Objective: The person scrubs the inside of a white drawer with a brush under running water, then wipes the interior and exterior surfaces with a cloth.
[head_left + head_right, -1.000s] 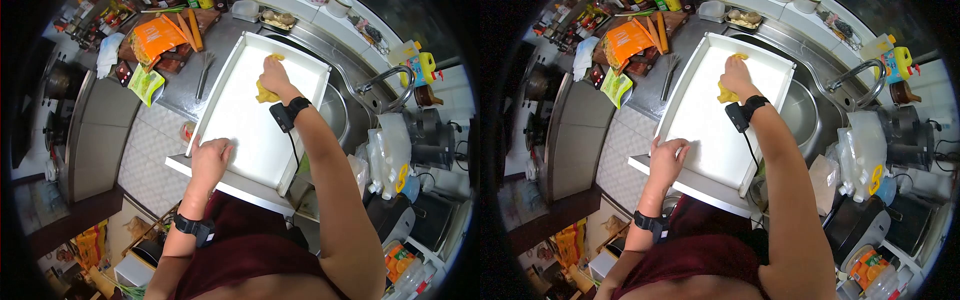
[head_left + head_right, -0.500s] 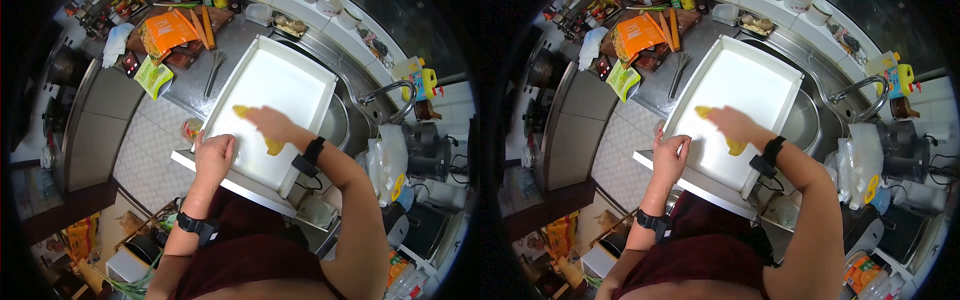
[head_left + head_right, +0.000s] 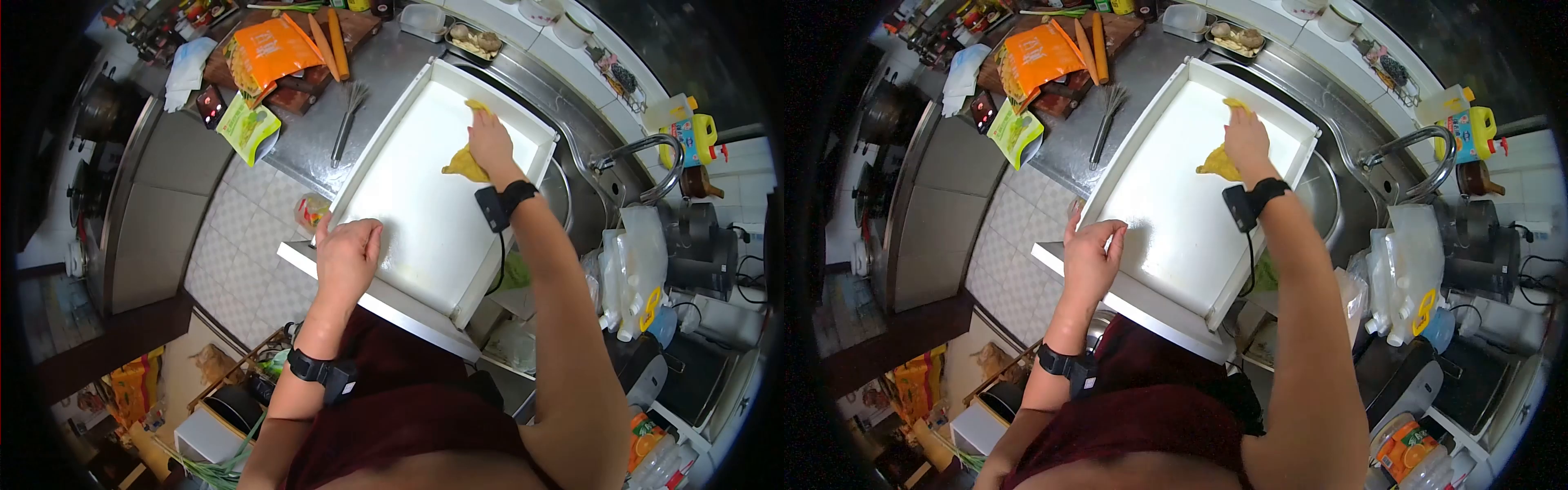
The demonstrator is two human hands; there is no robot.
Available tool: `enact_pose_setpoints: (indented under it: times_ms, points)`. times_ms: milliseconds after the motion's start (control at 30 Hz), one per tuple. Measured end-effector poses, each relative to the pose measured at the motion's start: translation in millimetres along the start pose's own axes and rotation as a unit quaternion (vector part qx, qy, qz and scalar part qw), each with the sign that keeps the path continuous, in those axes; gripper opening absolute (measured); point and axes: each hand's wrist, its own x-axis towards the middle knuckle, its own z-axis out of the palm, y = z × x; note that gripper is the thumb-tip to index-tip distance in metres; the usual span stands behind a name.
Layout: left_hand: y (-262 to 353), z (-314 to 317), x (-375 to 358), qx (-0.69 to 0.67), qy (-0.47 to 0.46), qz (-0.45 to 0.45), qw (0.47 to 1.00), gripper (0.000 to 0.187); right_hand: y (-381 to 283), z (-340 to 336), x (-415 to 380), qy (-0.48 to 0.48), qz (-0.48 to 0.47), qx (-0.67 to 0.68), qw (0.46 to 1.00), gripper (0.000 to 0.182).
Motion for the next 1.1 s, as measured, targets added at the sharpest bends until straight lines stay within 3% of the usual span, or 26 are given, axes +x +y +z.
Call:
enact_pose_setpoints:
  times_ms: [67, 100, 167, 233, 267, 300, 333, 400, 500, 600, 633, 700, 733, 767, 833, 933, 1033, 1100]
  points:
    - [-2, 0, 4, -0.001, 0.017, 0.007, 1.0, 0.006, -10, -3, -13, -0.101, 0.173, -0.005, 0.98, 0.046]
    - [-4, 1, 7, -0.002, 0.025, 0.012, 1.0, 0.006, -12, -3, -25, -0.089, 0.233, -0.021, 0.968, 0.045]
    - [-6, 0, 9, -0.007, 0.031, 0.017, 0.999, 0.006, 1, -2, -38, -0.259, 0.103, -0.097, 0.956, 0.049]
    - [-4, -1, 12, -0.015, 0.029, 0.014, 0.999, 0.008, -2, 11, -71, -0.127, 0.141, -0.072, 0.979, 0.041]
    - [-4, -1, 13, -0.01, 0.028, 0.017, 0.999, 0.007, -14, -11, -80, -0.191, 0.132, -0.053, 0.971, 0.04]
    - [-4, -1, 13, -0.006, 0.027, 0.02, 0.999, 0.006, -21, -7, -95, -0.196, 0.101, -0.058, 0.974, 0.041]
    - [-5, -1, 14, 0.0, 0.024, 0.024, 0.999, 0.006, -39, -17, -106, -0.227, 0.118, -0.018, 0.966, 0.046]
    - [-6, -1, 14, -0.002, 0.02, 0.024, 1.0, 0.006, -75, -38, -130, -0.285, 0.16, 0.057, 0.943, 0.097]
    - [-6, 0, 14, -0.005, 0.014, 0.023, 1.0, 0.006, -109, -52, -155, -0.297, 0.014, 0.094, 0.95, 0.062]
    - [-7, -1, 14, -0.004, 0.005, 0.022, 1.0, 0.006, -76, -42, -139, -0.156, -0.084, 0.229, 0.957, 0.028]
    - [-8, -1, 14, -0.003, 0.001, 0.019, 1.0, 0.006, -57, -30, -128, -0.061, -0.103, 0.279, 0.953, 0.015]
    - [-8, -2, 13, -0.012, 0.012, 0.021, 1.0, 0.006, -40, -74, -101, -0.069, 0.021, 0.185, 0.98, 0.013]
    - [-8, -1, 13, -0.016, 0.019, 0.023, 0.999, 0.006, -29, -84, -93, -0.025, 0.063, 0.147, 0.987, 0.017]
    - [-9, -1, 13, -0.015, 0.02, 0.024, 0.999, 0.006, -29, -102, -92, 0.012, 0.098, 0.109, 0.989, 0.035]
    - [-10, 1, 12, -0.011, 0.024, 0.029, 0.999, 0.006, -21, -92, -97, 0.027, -0.01, 0.09, 0.996, 0.063]
    - [-10, 0, 13, -0.015, 0.024, 0.027, 0.999, 0.006, -36, -61, -123, -0.116, -0.257, 0.155, 0.947, 0.083]
    - [-11, 1, 12, -0.01, 0.02, 0.026, 0.999, 0.006, -65, -63, -161, -0.101, -0.221, 0.081, 0.967, 0.09]
    - [-11, 0, 13, -0.006, 0.018, 0.028, 0.999, 0.007, -68, -52, -165, -0.056, -0.188, 0.099, 0.976, 0.096]
